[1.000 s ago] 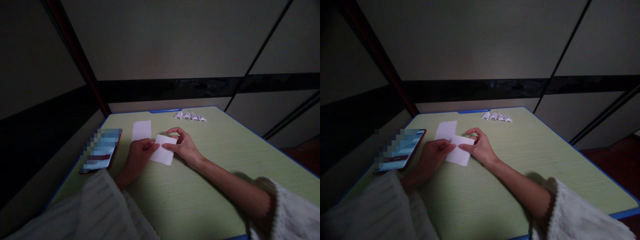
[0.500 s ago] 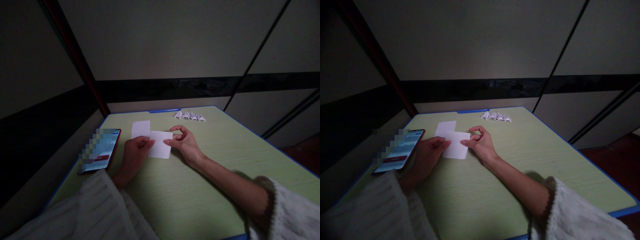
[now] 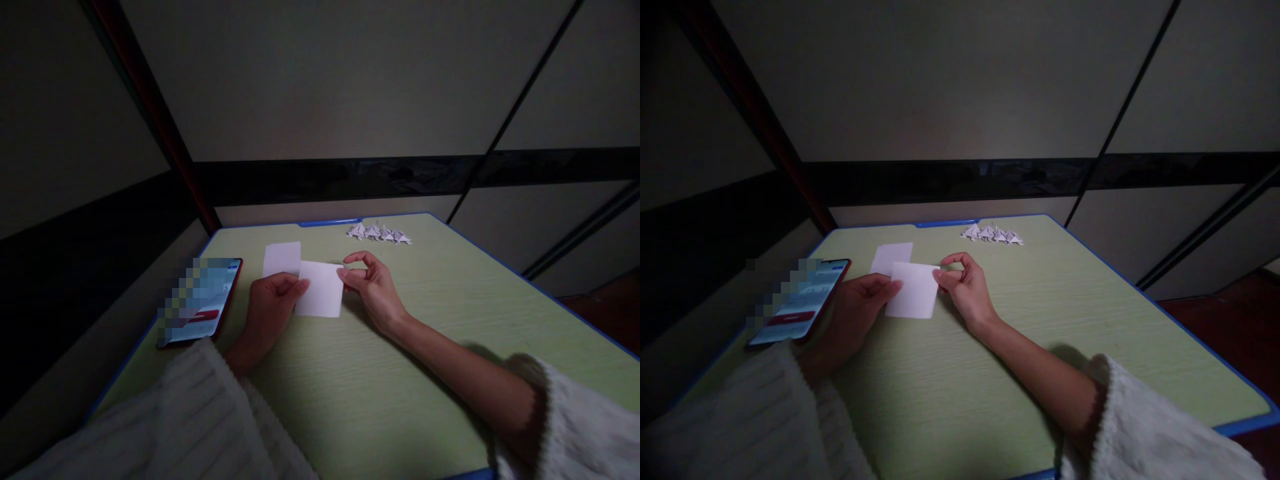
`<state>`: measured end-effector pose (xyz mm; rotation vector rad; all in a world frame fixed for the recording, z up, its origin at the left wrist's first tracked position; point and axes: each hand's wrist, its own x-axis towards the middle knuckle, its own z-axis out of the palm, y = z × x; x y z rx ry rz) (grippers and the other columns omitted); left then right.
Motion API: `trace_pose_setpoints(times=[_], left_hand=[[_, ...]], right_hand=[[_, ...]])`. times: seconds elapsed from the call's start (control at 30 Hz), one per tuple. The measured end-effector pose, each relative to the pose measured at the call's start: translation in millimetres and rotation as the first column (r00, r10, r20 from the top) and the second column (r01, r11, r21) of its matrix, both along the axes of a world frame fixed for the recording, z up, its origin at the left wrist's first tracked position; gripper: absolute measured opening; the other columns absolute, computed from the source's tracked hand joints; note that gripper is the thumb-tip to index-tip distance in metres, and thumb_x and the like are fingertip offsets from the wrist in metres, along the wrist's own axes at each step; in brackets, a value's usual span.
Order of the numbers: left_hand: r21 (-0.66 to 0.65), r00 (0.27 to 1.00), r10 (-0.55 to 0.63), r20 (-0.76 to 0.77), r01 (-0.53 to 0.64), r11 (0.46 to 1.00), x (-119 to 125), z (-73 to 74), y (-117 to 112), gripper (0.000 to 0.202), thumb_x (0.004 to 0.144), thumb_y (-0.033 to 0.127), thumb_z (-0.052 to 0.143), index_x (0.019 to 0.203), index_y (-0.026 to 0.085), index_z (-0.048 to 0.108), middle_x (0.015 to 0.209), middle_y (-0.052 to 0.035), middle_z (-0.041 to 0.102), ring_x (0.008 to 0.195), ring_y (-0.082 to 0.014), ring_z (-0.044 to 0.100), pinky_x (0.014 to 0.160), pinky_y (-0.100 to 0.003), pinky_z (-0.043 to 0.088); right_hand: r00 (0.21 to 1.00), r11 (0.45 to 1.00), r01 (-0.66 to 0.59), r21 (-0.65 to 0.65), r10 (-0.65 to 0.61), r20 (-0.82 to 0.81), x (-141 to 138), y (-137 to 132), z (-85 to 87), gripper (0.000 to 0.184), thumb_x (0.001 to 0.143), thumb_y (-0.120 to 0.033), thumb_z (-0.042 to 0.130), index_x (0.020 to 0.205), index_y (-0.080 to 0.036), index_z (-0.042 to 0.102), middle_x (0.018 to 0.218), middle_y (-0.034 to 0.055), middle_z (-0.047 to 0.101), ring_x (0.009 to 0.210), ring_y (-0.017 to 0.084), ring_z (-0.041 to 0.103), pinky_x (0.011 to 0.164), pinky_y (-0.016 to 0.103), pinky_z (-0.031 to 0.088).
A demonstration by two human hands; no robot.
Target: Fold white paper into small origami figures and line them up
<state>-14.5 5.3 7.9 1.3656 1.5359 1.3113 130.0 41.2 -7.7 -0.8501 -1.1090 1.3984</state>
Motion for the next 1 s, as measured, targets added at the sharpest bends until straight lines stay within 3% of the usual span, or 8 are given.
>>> trace_pose_setpoints(times=[0.17, 0.53, 0.77, 1.0], left_hand=[[0.020, 1.000, 0.013, -0.008, -0.013, 1.000, -0.1, 0.2, 0.7, 0.019, 0.060, 0.029, 0.056, 0.048, 0.014, 0.055, 0.044, 0.0044, 0.050, 0.043, -0.0069, 0.039, 0.040, -0.018, 0.029], [0.008, 0.997, -0.074, 0.000, 0.074, 0.997, 0.9, -1.9, 1.1, 0.018, 0.060, 0.026, 0.056, 0.046, 0.015, 0.052, 0.042, 0.0059, 0.048, 0.040, -0.0058, 0.040, 0.039, -0.017, 0.030], [-0.082, 0.967, -0.244, 0.074, 0.249, 0.965, 1.1, -6.1, 1.6, 0.025, 0.057, 0.024, 0.059, 0.040, 0.016, 0.044, 0.035, 0.0052, 0.050, 0.035, -0.0073, 0.045, 0.038, -0.018, 0.035], [-0.012, 0.990, -0.126, 0.068, 0.127, 0.992, -0.1, -2.9, 1.3, 0.024, 0.059, 0.023, 0.060, 0.039, 0.015, 0.047, 0.034, 0.0056, 0.050, 0.036, -0.0069, 0.046, 0.041, -0.018, 0.035]], right_hand=[[0.997, 0.990, -0.079, -0.114, 0.081, 0.013, -0.9, 0.3, 0.6, 0.026, 0.047, -0.024, 0.070, 0.057, -0.014, 0.048, 0.041, -0.0069, 0.049, 0.038, 0.004, 0.039, 0.043, 0.019, 0.027], [0.997, 1.000, -0.006, 0.018, 0.005, 0.076, 0.3, 0.6, -1.7, 0.022, 0.058, -0.030, 0.062, 0.051, -0.015, 0.048, 0.040, -0.0058, 0.045, 0.039, 0.005, 0.035, 0.043, 0.020, 0.025], [0.988, 0.998, 0.002, 0.069, -0.013, 0.153, 2.2, 2.5, -3.2, 0.028, 0.061, -0.036, 0.059, 0.049, -0.014, 0.046, 0.042, -0.0060, 0.038, 0.040, 0.005, 0.030, 0.041, 0.020, 0.020], [0.985, 0.997, -0.082, 0.004, 0.081, 0.155, -0.8, -0.7, -2.2, 0.025, 0.060, -0.034, 0.059, 0.055, -0.014, 0.046, 0.045, -0.0059, 0.040, 0.041, 0.005, 0.033, 0.042, 0.019, 0.021]])
